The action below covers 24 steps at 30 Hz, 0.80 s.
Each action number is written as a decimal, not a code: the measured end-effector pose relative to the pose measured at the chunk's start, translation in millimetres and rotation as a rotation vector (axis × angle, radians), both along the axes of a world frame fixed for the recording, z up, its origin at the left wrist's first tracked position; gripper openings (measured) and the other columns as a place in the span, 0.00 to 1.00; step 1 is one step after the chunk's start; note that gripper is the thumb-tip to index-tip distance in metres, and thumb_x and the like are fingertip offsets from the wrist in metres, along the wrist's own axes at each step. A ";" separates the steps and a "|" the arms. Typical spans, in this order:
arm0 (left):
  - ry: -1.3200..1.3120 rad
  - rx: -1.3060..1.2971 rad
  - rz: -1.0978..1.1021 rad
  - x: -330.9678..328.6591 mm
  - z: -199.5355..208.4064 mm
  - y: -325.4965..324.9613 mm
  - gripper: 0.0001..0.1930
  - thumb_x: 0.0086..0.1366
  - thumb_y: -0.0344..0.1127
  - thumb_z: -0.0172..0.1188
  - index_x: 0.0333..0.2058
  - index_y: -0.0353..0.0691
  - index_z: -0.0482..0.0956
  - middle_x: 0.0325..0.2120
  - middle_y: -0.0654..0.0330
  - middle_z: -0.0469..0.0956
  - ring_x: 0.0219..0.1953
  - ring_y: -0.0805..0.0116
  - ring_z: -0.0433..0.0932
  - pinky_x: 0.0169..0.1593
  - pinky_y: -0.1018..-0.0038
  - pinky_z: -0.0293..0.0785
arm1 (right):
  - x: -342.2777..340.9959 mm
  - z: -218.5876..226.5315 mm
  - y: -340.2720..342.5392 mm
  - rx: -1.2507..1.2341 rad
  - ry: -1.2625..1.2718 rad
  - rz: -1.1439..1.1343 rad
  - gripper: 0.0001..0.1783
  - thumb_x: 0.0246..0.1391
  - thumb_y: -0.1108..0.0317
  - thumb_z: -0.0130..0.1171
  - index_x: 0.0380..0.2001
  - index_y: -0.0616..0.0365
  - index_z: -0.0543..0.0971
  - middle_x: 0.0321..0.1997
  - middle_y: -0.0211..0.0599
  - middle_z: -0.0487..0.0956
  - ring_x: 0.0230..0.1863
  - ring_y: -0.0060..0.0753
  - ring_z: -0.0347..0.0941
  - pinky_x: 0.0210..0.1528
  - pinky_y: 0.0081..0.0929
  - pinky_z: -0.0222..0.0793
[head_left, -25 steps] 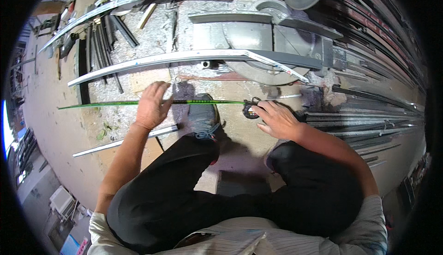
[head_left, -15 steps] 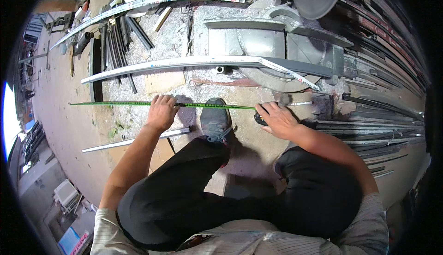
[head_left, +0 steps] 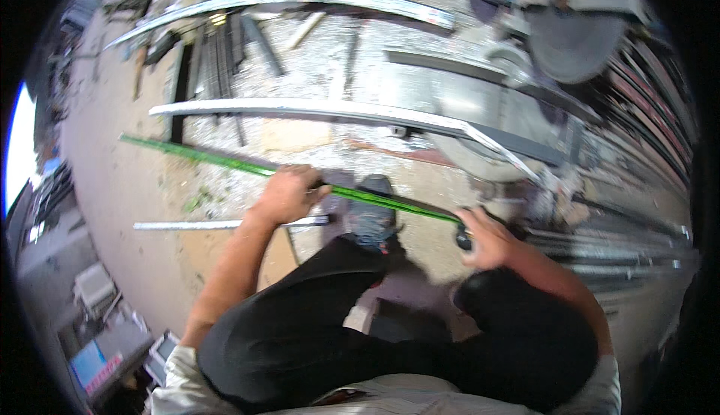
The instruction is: The person measures and marks metal profiles with a tape measure and marker, then uses a miter saw to cut them to length. The person repeats the measuring, marking, and cutting process for multiple pieces.
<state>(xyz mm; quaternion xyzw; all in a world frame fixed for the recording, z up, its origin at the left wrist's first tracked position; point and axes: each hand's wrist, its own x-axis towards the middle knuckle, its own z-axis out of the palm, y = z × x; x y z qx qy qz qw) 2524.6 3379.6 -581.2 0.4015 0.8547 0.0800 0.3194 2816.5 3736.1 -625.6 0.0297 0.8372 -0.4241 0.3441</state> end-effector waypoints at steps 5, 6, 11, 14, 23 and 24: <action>0.105 0.171 -0.132 -0.9 22.4 22.7 0.25 0.66 0.58 0.69 0.42 0.39 0.82 0.36 0.52 0.82 0.44 0.48 0.82 0.51 0.55 0.76 | -0.5 40.7 28.0 0.055 -0.083 -0.081 0.52 0.40 0.59 0.77 0.70 0.57 0.67 0.64 0.57 0.72 0.64 0.64 0.73 0.66 0.49 0.72; 0.114 0.167 -0.135 -0.9 27.5 26.1 0.24 0.66 0.57 0.69 0.42 0.39 0.81 0.36 0.52 0.82 0.44 0.48 0.82 0.51 0.56 0.76 | 3.0 39.3 34.2 0.068 -0.020 -0.084 0.51 0.41 0.60 0.76 0.70 0.56 0.67 0.63 0.56 0.72 0.64 0.64 0.73 0.67 0.49 0.72; 0.201 0.249 -0.154 -14.4 24.4 38.7 0.17 0.64 0.45 0.71 0.40 0.39 0.78 0.35 0.53 0.80 0.42 0.48 0.82 0.49 0.55 0.77 | -23.6 75.6 52.1 0.034 0.073 -0.199 0.40 0.44 0.73 0.63 0.66 0.55 0.71 0.61 0.54 0.75 0.66 0.60 0.72 0.70 0.44 0.67; 0.257 0.301 -0.175 -27.2 20.3 55.7 0.13 0.64 0.39 0.70 0.40 0.39 0.78 0.34 0.52 0.79 0.41 0.47 0.82 0.48 0.54 0.77 | -31.6 89.3 73.7 0.123 0.054 -0.210 0.37 0.46 0.72 0.63 0.64 0.59 0.73 0.63 0.55 0.76 0.66 0.62 0.73 0.71 0.43 0.66; 0.308 0.317 -0.182 -56.9 14.7 82.3 0.12 0.65 0.37 0.66 0.44 0.39 0.79 0.37 0.52 0.80 0.44 0.48 0.82 0.48 0.54 0.78 | -29.3 85.6 137.2 0.185 0.213 -0.344 0.23 0.50 0.77 0.58 0.53 0.63 0.78 0.50 0.48 0.79 0.55 0.47 0.77 0.64 0.33 0.68; 0.313 0.313 -0.174 -58.9 13.1 83.8 0.12 0.65 0.37 0.66 0.44 0.39 0.79 0.38 0.52 0.80 0.44 0.48 0.82 0.48 0.54 0.78 | -28.4 85.4 142.9 0.209 0.205 -0.366 0.24 0.50 0.79 0.57 0.53 0.64 0.78 0.49 0.48 0.79 0.55 0.48 0.77 0.64 0.32 0.67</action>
